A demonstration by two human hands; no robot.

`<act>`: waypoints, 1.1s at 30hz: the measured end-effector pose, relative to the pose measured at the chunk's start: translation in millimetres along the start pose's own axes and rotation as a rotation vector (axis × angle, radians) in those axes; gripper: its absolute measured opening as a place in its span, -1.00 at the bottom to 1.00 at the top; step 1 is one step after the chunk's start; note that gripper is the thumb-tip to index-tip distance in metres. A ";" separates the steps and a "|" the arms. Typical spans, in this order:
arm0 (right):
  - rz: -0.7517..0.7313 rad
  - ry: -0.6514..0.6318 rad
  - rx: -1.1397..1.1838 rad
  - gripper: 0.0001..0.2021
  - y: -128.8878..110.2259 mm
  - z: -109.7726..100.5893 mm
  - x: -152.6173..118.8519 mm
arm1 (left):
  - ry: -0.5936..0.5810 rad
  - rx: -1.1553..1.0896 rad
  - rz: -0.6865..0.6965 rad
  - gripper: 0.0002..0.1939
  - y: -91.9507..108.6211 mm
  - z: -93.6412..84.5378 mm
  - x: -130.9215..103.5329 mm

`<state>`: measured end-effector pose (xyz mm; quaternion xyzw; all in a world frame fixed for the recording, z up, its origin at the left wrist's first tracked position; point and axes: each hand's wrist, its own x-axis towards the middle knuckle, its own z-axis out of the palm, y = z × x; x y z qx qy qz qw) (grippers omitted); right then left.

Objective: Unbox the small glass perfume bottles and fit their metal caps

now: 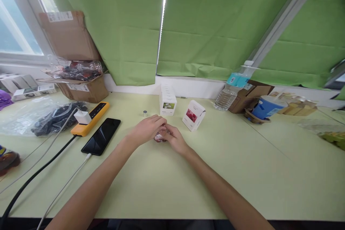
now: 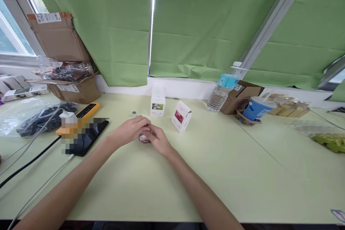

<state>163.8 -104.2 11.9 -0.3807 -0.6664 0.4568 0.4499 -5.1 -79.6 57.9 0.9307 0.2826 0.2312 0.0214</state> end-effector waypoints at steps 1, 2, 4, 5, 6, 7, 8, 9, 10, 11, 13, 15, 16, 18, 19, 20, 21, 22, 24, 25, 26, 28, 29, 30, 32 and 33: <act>-0.002 0.000 -0.020 -0.69 0.2 -0.2 0.1 | -0.006 0.017 0.005 -0.83 1.3 0.6 -0.7; -0.006 0.006 -0.046 -0.69 0.3 -0.4 0.2 | -0.014 0.039 0.019 -0.81 2.8 1.4 -1.5; -0.015 0.024 -0.100 -0.69 0.2 -0.5 0.1 | -0.029 0.088 0.060 -0.69 5.6 3.6 -3.0; -0.020 0.033 -0.124 -0.69 0.0 -0.5 0.0 | -0.033 0.109 0.075 -0.63 6.8 4.9 -3.7; -0.024 0.043 -0.144 -0.70 -0.3 -0.4 -0.3 | -0.037 0.123 0.084 -0.59 7.8 6.3 -4.3; -0.027 0.051 -0.161 -0.70 -0.6 -0.3 -0.6 | -0.039 0.130 0.085 -0.56 8.3 7.6 -4.8; -0.031 0.059 -0.174 -0.70 -1.0 -0.4 -0.9 | -0.039 0.130 0.082 -0.54 8.5 8.7 -5.2; -0.033 0.062 -0.182 -0.70 -1.4 -0.7 -1.2 | -0.036 0.121 0.076 -0.53 8.1 9.6 -5.6; -0.034 0.062 -0.181 -0.70 -1.7 -1.2 -1.6 | -0.031 0.101 0.067 -0.54 7.3 10.3 -5.8; -0.033 0.055 -0.169 -0.70 -2.0 -1.8 -2.0 | -0.019 0.066 0.051 -0.57 6.0 10.6 -6.1; -0.023 0.030 -0.120 -0.69 -2.6 -3.1 -2.8 | 0.018 -0.042 0.009 -0.67 2.8 10.3 -6.6; -0.002 0.005 -0.052 -0.69 -3.0 -4.1 -3.6 | 0.060 -0.163 -0.019 -0.74 -0.3 9.6 -7.2; 0.009 -0.005 -0.022 -0.69 -3.1 -4.3 -4.1 | 0.078 -0.209 -0.022 -0.75 -1.5 9.5 -7.5; 0.027 -0.015 0.021 -0.68 -2.7 -4.0 -4.7 | 0.108 -0.248 -0.020 -0.75 -2.9 10.5 -7.8; 0.030 -0.012 0.034 -0.69 -2.2 -3.5 -4.9 | 0.123 -0.244 -0.022 -0.76 -3.0 11.8 -7.8; 0.027 -0.003 0.042 -0.69 -1.4 -2.8 -5.0 | 0.137 -0.232 -0.026 -0.76 -2.9 13.6 -7.7; 0.021 0.008 0.045 -0.70 -0.4 -2.0 -5.0 | 0.151 -0.217 -0.032 -0.76 -2.4 16.0 -7.6; 0.013 0.020 0.045 -0.71 0.8 -1.2 -4.9 | 0.166 -0.202 -0.035 -0.77 -1.9 18.7 -7.4; -0.005 0.043 0.040 -0.73 3.5 0.4 -4.6 | 0.200 -0.182 -0.034 -0.77 -0.4 24.4 -7.1; -0.013 0.052 0.032 -0.74 4.7 1.0 -4.4 | 0.220 -0.176 -0.033 -0.77 0.4 26.9 -7.0; -0.020 0.059 0.020 -0.75 5.6 1.5 -4.3 | 0.239 -0.174 -0.034 -0.78 1.1 28.8 -7.0; -0.042 0.079 -0.016 -0.78 6.0 1.7 -4.1 | 0.262 -0.191 -0.052 -0.78 2.2 30.3 -7.1; -0.058 0.085 -0.039 -0.79 5.4 1.4 -4.2 | 0.261 -0.210 -0.070 -0.77 2.5 29.6 -7.3; -0.074 0.087 -0.059 -0.80 4.5 1.0 -4.2 | 0.248 -0.237 -0.088 -0.76 2.8 28.2 -7.5; -0.099 0.082 -0.082 -0.80 2.3 0.1 -4.5 | 0.192 -0.300 -0.110 -0.71 3.0 24.4 -7.8; -0.105 0.077 -0.088 -0.79 1.5 -0.4 -4.6 | 0.156 -0.328 -0.112 -0.69 3.1 22.7 -7.9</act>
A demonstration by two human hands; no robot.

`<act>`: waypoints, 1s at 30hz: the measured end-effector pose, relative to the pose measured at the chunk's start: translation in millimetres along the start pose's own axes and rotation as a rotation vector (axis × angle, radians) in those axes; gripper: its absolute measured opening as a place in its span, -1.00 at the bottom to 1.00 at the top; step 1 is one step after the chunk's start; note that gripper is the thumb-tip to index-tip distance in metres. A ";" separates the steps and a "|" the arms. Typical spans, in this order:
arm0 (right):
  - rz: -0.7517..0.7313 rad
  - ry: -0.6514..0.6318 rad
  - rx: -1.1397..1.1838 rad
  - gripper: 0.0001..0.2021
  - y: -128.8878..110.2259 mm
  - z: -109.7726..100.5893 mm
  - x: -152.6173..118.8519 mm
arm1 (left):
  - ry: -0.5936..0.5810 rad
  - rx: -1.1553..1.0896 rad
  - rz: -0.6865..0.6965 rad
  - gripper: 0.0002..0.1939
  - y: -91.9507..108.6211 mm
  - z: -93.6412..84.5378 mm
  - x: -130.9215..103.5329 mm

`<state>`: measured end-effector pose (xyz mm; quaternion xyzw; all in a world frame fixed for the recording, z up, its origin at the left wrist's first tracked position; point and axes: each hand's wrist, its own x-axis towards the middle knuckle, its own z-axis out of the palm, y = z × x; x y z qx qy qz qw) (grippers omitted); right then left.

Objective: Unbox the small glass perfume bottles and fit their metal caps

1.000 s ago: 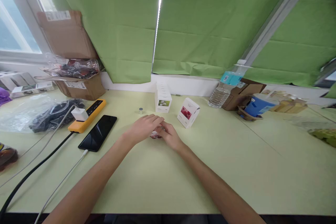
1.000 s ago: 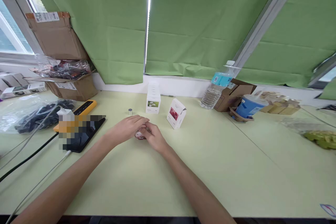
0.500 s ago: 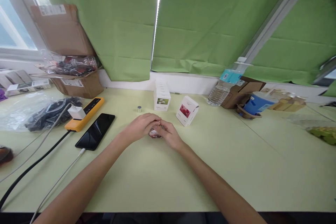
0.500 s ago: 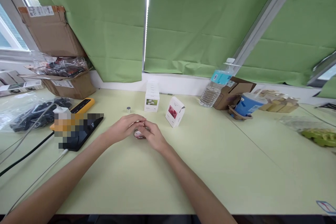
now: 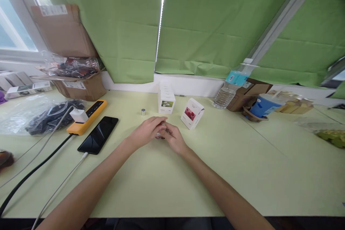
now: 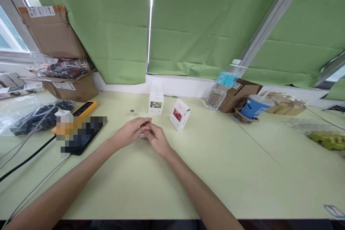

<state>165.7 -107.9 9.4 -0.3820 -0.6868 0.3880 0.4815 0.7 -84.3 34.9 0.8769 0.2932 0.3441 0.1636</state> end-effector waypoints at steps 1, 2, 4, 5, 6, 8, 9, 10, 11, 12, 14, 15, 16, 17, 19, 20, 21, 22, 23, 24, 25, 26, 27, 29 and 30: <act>0.001 -0.005 -0.003 -0.79 -0.4 -0.4 0.0 | -0.036 -0.016 -0.003 -0.66 0.6 -1.0 0.2; 0.006 -0.006 -0.003 -0.78 -0.3 -0.6 0.1 | -0.063 -0.020 -0.004 -0.66 1.0 -1.1 0.3; 0.017 -0.007 0.000 -0.78 1.5 -0.4 0.1 | -0.085 0.006 -0.012 -0.65 1.5 1.0 0.4; 0.019 -0.008 0.001 -0.78 3.0 0.0 0.2 | -0.081 0.029 -0.026 -0.64 1.6 3.0 0.3; 0.017 -0.005 0.000 -0.77 4.7 0.5 0.2 | -0.075 0.051 -0.046 -0.63 1.5 5.3 0.2; 0.009 0.010 -0.010 -0.77 8.4 1.6 0.1 | -0.068 0.092 -0.089 -0.61 1.3 9.8 -0.2; 0.007 0.019 -0.017 -0.76 10.1 2.1 0.1 | -0.066 0.108 -0.104 -0.60 1.2 11.7 -0.4; 0.005 0.029 -0.023 -0.76 11.7 2.6 0.0 | -0.063 0.123 -0.108 -0.60 1.0 13.2 -0.5; 0.006 0.036 -0.027 -0.76 12.9 3.0 -0.1 | -0.057 0.135 -0.102 -0.60 0.7 14.4 -0.5; 0.007 0.039 -0.030 -0.77 13.9 3.3 -0.2 | -0.049 0.145 -0.088 -0.61 0.4 15.3 -0.4; 0.010 0.041 -0.036 -0.77 15.0 3.7 -0.3 | -0.024 0.157 -0.057 -0.63 -0.8 17.0 -0.1; 0.009 0.045 -0.038 -0.77 15.2 3.8 -0.2 | -0.009 0.159 -0.044 -0.65 -1.5 17.9 0.1; 0.009 0.048 -0.040 -0.77 15.2 4.0 -0.1 | 0.005 0.159 -0.033 -0.66 -2.3 19.0 0.3; 0.007 0.052 -0.040 -0.76 15.0 4.1 0.0 | 0.020 0.154 -0.025 -0.68 -3.0 20.2 0.4; 0.008 0.060 -0.040 -0.76 14.4 4.6 0.3 | 0.052 0.141 -0.016 -0.71 -3.9 23.1 0.4; 0.011 0.062 -0.038 -0.75 14.1 4.8 0.5 | 0.072 0.135 -0.014 -0.73 -3.8 24.5 0.4; 0.016 0.065 -0.035 -0.75 13.6 5.0 0.8 | 0.095 0.131 -0.014 -0.74 -3.4 25.7 0.3; 0.021 0.071 -0.031 -0.75 13.1 5.1 1.1 | 0.118 0.130 -0.012 -0.75 -2.8 26.3 0.2; 0.026 0.077 -0.025 -0.76 12.5 5.0 1.4 | 0.140 0.130 -0.012 -0.76 -1.9 26.2 0.1; 0.028 0.081 -0.020 -0.76 11.6 4.7 1.8 | 0.157 0.128 -0.015 -0.77 -1.0 25.3 0.1; 0.028 0.081 -0.017 -0.77 10.6 4.2 2.1 | 0.165 0.117 -0.022 -0.77 -0.2 23.5 0.2; 0.026 0.077 -0.014 -0.78 9.3 3.4 2.3 | 0.166 0.096 -0.034 -0.77 0.4 20.9 0.3; 0.025 0.069 -0.012 -0.78 7.8 2.5 2.5 | 0.163 0.061 -0.044 -0.78 0.7 17.7 0.6; 0.031 0.049 0.004 -0.79 4.5 0.5 2.5 | 0.158 -0.046 -0.048 -0.78 0.5 10.6 1.0; 0.038 0.040 0.021 -0.78 3.0 -0.4 2.3 | 0.154 -0.109 -0.044 -0.77 0.1 7.4 1.2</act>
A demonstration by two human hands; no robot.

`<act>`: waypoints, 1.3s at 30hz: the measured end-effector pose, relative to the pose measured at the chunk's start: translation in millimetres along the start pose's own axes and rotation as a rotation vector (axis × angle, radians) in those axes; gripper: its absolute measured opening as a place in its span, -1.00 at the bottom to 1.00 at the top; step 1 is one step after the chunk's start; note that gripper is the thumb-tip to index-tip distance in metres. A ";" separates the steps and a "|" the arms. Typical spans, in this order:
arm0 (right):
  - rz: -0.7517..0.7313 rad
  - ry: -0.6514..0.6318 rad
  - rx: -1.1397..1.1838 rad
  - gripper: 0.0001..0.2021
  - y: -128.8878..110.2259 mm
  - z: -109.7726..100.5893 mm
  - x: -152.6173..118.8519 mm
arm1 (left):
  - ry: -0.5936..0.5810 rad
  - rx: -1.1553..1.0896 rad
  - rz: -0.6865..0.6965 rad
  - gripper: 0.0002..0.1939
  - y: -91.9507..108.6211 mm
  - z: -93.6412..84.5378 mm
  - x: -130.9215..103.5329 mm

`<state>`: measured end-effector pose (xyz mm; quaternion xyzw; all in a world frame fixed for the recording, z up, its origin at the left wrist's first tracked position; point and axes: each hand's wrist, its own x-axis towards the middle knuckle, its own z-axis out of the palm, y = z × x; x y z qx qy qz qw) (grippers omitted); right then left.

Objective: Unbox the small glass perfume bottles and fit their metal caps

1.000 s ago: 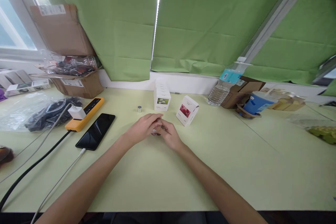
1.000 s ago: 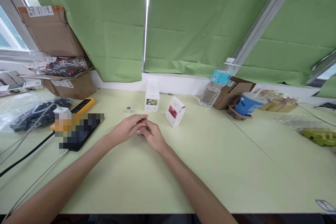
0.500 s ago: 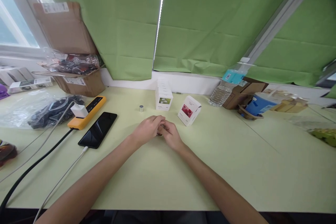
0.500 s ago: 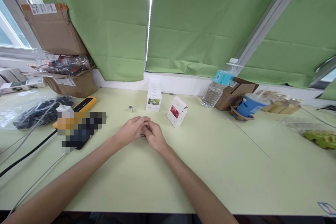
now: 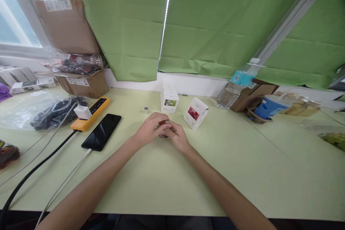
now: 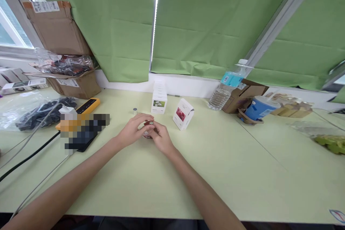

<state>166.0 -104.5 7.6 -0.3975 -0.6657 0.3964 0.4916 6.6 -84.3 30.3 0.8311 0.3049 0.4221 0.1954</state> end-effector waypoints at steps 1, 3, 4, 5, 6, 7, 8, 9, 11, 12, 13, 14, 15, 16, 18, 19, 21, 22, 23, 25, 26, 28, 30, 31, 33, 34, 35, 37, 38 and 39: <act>0.010 -0.010 0.021 -0.77 -1.3 -0.7 -0.2 | -0.008 -0.060 -0.003 -0.76 -0.1 -2.6 0.6; 0.033 -0.028 0.076 -0.74 -3.1 -1.6 -0.7 | -0.035 -0.158 -0.032 -0.77 -0.4 -5.4 1.2; 0.043 -0.037 0.103 -0.72 -3.5 -1.8 -0.8 | -0.046 -0.194 -0.058 -0.76 -0.3 -5.6 1.4; 0.051 -0.043 0.126 -0.70 -3.7 -1.9 -0.8 | -0.049 -0.221 -0.086 -0.76 0.0 -5.1 1.5; 0.059 -0.050 0.143 -0.69 -3.5 -1.9 -0.7 | -0.043 -0.241 -0.112 -0.76 0.4 -4.2 1.5; 0.065 -0.055 0.153 -0.69 -3.1 -1.8 -0.5 | -0.031 -0.256 -0.135 -0.76 1.0 -2.9 1.4; 0.069 -0.055 0.155 -0.69 -2.6 -1.7 -0.3 | -0.015 -0.264 -0.150 -0.75 1.8 -1.4 1.4; 0.069 -0.050 0.146 -0.69 -1.9 -1.5 0.0 | 0.002 -0.267 -0.157 -0.75 2.6 0.2 1.3; 0.056 -0.025 0.102 -0.69 -0.2 -1.1 0.5 | 0.034 -0.255 -0.148 -0.76 4.5 3.6 1.0; 0.041 -0.007 0.075 -0.70 0.6 -0.8 0.7 | 0.050 -0.244 -0.140 -0.77 5.6 5.3 0.8; 0.026 0.011 0.053 -0.71 1.4 -0.5 0.7 | 0.065 -0.232 -0.133 -0.77 6.6 7.0 0.5; 0.013 0.027 0.035 -0.72 2.1 -0.1 0.7 | 0.080 -0.222 -0.128 -0.77 7.5 8.6 0.2; 0.005 0.041 0.027 -0.73 2.7 0.5 0.5 | 0.095 -0.213 -0.125 -0.76 8.4 10.2 -0.2; 0.005 0.051 0.030 -0.74 3.1 1.1 0.3 | 0.109 -0.206 -0.124 -0.76 9.1 11.6 -0.5; 0.017 0.061 0.047 -0.76 3.4 2.6 -0.1 | 0.137 -0.194 -0.121 -0.76 10.2 14.1 -1.0; 0.025 0.064 0.058 -0.76 3.5 3.3 -0.3 | 0.149 -0.187 -0.118 -0.76 10.5 15.1 -1.1; 0.037 0.067 0.079 -0.76 3.8 4.6 -0.4 | 0.161 -0.172 -0.116 -0.77 10.8 16.8 -1.2; 0.039 0.071 0.082 -0.76 4.0 5.0 -0.4 | 0.166 -0.162 -0.114 -0.77 10.8 17.5 -1.2; 0.038 0.075 0.077 -0.76 4.4 5.2 -0.4 | 0.172 -0.150 -0.111 -0.77 10.7 18.2 -1.2; 0.033 0.081 0.062 -0.76 5.2 5.3 -0.2 | 0.184 -0.125 -0.103 -0.77 10.3 19.5 -1.1; 0.029 0.082 0.056 -0.76 5.4 5.2 -0.1 | 0.192 -0.114 -0.100 -0.78 10.1 20.1 -1.1; 0.023 0.082 0.049 -0.76 5.3 5.1 0.2 | 0.201 -0.098 -0.099 -0.78 9.7 21.0 -1.0; 0.021 0.085 0.047 -0.77 4.3 5.6 0.3 | 0.206 -0.090 -0.105 -0.78 9.5 21.7 -0.7; 0.024 0.087 0.051 -0.77 3.5 6.1 0.4 | 0.210 -0.089 -0.111 -0.78 9.5 22.0 -0.6; 0.035 0.091 0.076 -0.77 2.2 7.4 0.4 | 0.222 -0.087 -0.126 -0.78 9.7 22.5 -0.2; 0.040 0.096 0.092 -0.77 1.8 8.1 0.4 | 0.230 -0.086 -0.134 -0.78 9.9 22.9 0.0; 0.045 0.103 0.106 -0.77 1.6 8.7 0.4 | 0.236 -0.085 -0.139 -0.78 10.2 23.2 0.2; 0.049 0.114 0.116 -0.78 1.9 9.6 0.5 | 0.248 -0.083 -0.143 -0.79 10.9 23.7 0.5; 0.048 0.116 0.113 -0.78 2.4 9.8 0.5 | 0.254 -0.084 -0.143 -0.79 11.2 23.8 0.6; 0.045 0.115 0.107 -0.78 3.1 9.7 0.6 | 0.258 -0.086 -0.140 -0.80 11.5 23.8 0.6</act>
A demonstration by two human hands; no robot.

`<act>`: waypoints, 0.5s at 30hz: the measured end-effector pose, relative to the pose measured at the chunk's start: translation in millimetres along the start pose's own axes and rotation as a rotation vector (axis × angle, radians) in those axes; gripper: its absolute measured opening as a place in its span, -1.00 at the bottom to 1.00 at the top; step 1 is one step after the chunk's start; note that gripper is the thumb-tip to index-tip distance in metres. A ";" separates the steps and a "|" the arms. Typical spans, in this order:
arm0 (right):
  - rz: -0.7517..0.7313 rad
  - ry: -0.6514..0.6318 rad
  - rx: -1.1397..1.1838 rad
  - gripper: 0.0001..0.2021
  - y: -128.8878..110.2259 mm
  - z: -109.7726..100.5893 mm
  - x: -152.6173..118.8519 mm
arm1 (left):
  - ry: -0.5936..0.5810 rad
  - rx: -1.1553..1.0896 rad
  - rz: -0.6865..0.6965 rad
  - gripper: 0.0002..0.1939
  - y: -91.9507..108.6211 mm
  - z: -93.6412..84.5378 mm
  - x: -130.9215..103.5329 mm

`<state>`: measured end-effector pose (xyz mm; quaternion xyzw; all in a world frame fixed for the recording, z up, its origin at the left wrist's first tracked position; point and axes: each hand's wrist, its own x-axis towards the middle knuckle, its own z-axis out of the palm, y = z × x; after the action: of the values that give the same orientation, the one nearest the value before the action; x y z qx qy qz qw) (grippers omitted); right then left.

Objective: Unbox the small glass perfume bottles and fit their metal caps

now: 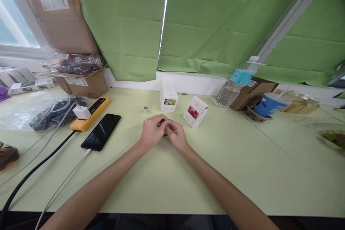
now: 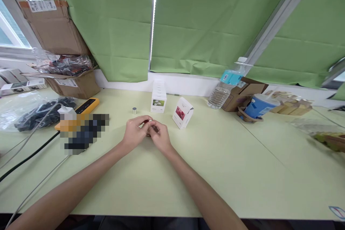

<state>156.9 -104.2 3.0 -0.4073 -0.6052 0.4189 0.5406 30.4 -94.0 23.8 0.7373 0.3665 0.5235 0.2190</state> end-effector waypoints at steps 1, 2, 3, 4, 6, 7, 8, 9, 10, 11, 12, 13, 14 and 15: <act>-0.005 -0.002 -0.008 -0.78 0.6 -0.3 0.1 | -0.002 -0.003 0.003 -0.81 0.3 -0.2 0.0; -0.013 -0.002 -0.017 -0.78 1.2 -0.8 0.2 | -0.009 -0.007 0.007 -0.81 0.6 -0.6 0.1; -0.021 -0.002 -0.026 -0.78 1.6 -1.4 0.4 | -0.021 -0.010 0.013 -0.80 0.9 -1.3 0.3; -0.028 -0.004 -0.034 -0.78 1.9 -2.1 0.5 | -0.035 -0.012 0.021 -0.80 1.1 -2.0 0.4; -0.036 -0.012 -0.047 -0.78 1.9 -3.6 0.7 | -0.062 -0.014 0.034 -0.78 1.4 -3.6 0.9; -0.039 -0.018 -0.053 -0.79 1.7 -4.1 0.7 | -0.072 -0.015 0.038 -0.77 1.5 -4.3 1.1; -0.039 -0.025 -0.055 -0.79 1.6 -4.4 0.8 | -0.080 -0.015 0.039 -0.77 1.7 -4.8 1.2; -0.041 -0.029 -0.056 -0.79 1.4 -4.5 0.7 | -0.084 -0.015 0.037 -0.77 1.9 -5.0 1.2; -0.043 -0.026 -0.053 -0.79 1.4 -4.2 0.6 | -0.084 -0.014 0.033 -0.77 2.3 -5.0 1.1; -0.047 -0.020 -0.049 -0.78 1.5 -3.6 0.5 | -0.080 -0.013 0.025 -0.77 2.7 -4.6 0.9; -0.052 -0.010 -0.046 -0.78 1.9 -2.7 0.2 | -0.072 -0.010 0.014 -0.78 3.1 -4.0 0.7; -0.056 0.002 -0.042 -0.79 2.4 -1.5 -0.1 | -0.062 -0.004 0.001 -0.78 3.7 -3.2 0.4; -0.059 0.017 -0.038 -0.79 3.1 -0.3 -0.5 | -0.051 0.004 -0.014 -0.78 4.2 -2.3 0.2; -0.061 0.031 -0.034 -0.79 3.9 0.9 -0.9 | -0.042 0.012 -0.027 -0.78 4.7 -1.4 0.2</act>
<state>156.2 -103.8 -1.0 -0.4044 -0.6159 0.3856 0.5554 30.6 -96.9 27.8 0.7443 0.3749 0.5028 0.2295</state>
